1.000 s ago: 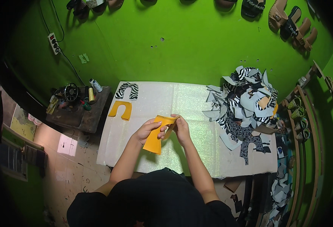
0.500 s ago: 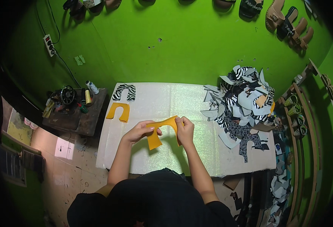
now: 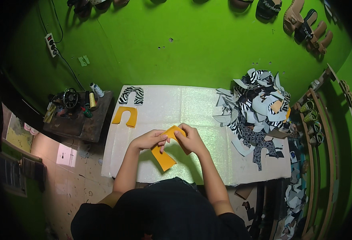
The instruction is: The recorder sorts and organizes various zebra-patterned and solid-colored shoe component pieces on a work table.
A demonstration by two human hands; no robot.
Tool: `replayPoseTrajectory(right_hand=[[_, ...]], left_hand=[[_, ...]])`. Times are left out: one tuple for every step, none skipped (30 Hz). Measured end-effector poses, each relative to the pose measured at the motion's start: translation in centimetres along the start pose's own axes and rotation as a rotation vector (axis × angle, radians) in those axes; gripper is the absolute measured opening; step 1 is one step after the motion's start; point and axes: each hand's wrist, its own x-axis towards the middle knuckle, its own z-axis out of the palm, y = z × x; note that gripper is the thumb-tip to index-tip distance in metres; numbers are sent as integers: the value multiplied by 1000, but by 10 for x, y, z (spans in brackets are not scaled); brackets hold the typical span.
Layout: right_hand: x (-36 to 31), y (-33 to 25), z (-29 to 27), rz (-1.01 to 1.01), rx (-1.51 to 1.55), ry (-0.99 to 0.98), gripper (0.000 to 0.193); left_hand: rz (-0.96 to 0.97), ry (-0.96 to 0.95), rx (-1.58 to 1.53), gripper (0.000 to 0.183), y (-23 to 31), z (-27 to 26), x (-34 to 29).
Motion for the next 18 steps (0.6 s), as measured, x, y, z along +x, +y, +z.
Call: replayPoseTrajectory(right_hand=[[1,1,0,1,0,-4,23],[2,2,0,109,76,-133,20],[4,3,1,217,151,-263,19],[6,1,2,214,91,-305,20],[9,5,5,212,92,-311,20],[13,10,8,133,43,-298,19],[17,14,11,53,-6,-284,19],[22,17,13,49,-4,-294,19],[27,16,17,92,85,-281,18],[33,15,21,136,174,-268,17],[39,13,25,133,175,-281,17],[44,7,29,166,178,-243,17],[50,4,34,198,182,-205,17],[60,6,42,183,168,-193,17],[71,13,51,181,166,-207,17],[83,22,60,124,123,-189,17],[95,30,69,67,81,-170,17],[106,33,81,35,48,-160,17]], left_hand=[[0,3,-3,27,-1,-2,-2],[-15,27,58,26,-1,-5,-4],[-30,51,120,26,-1,-8,-7],[-31,57,119,26,-3,-11,-9],[-53,56,104,26,-6,-15,-11],[-75,57,89,27,-8,-19,-13],[-75,66,87,27,-11,-23,-17],[11,28,-71,31,-14,-27,-22],[98,-8,-231,37,-19,-31,-28],[100,4,-234,37,-24,-36,-34],[182,38,-356,43,-29,-41,-40],[265,70,-477,50,-35,-44,-45],[270,81,-479,50,-41,-48,-48],[327,31,-613,49,-49,-51,-51],[384,-20,-747,48,-58,-53,-53],[389,-15,-804,45,-70,-57,-52],[395,-8,-807,45,-81,-61,-52],[364,49,-829,44,-88,-65,-52]])
